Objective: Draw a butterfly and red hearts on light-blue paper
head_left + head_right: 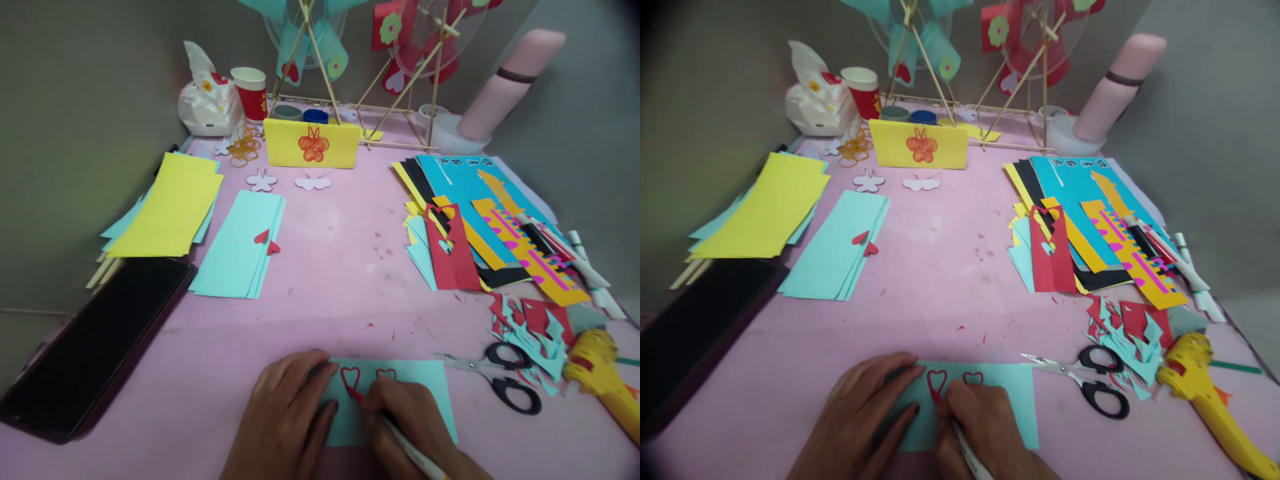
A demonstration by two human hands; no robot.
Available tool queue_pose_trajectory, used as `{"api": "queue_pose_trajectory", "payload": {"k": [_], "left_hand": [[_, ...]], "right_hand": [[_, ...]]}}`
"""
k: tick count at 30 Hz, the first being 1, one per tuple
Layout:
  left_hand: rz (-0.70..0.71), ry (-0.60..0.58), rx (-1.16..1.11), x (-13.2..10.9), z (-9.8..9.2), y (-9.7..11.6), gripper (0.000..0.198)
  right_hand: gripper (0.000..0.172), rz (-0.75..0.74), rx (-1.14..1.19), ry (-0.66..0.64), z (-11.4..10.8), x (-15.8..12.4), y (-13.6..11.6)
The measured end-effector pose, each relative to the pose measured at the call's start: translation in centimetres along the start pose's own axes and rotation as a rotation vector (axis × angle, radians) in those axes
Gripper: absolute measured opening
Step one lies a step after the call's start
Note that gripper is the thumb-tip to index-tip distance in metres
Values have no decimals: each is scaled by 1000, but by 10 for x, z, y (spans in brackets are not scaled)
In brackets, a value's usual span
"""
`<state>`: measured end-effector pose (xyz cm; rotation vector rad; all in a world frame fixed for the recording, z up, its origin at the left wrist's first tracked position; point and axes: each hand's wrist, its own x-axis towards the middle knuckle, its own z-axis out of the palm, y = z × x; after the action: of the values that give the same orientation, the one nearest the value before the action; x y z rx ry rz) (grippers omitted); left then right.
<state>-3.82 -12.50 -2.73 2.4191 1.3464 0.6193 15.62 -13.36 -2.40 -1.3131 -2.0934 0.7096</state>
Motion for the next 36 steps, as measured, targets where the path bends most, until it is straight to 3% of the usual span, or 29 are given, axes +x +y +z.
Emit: {"api": "queue_pose_trajectory", "payload": {"k": [13,18,36], "left_hand": [[32,-9,0,0,1,-1,33],[-20,-12,-16,-1,2,-1,31],[33,3,0,-3,5,-5,31]], "right_hand": [[18,-26,-10,-13,-1,-2,3],[19,-41,-8,7,-1,-1,3],[18,-11,-6,94,3,-4,3]]}}
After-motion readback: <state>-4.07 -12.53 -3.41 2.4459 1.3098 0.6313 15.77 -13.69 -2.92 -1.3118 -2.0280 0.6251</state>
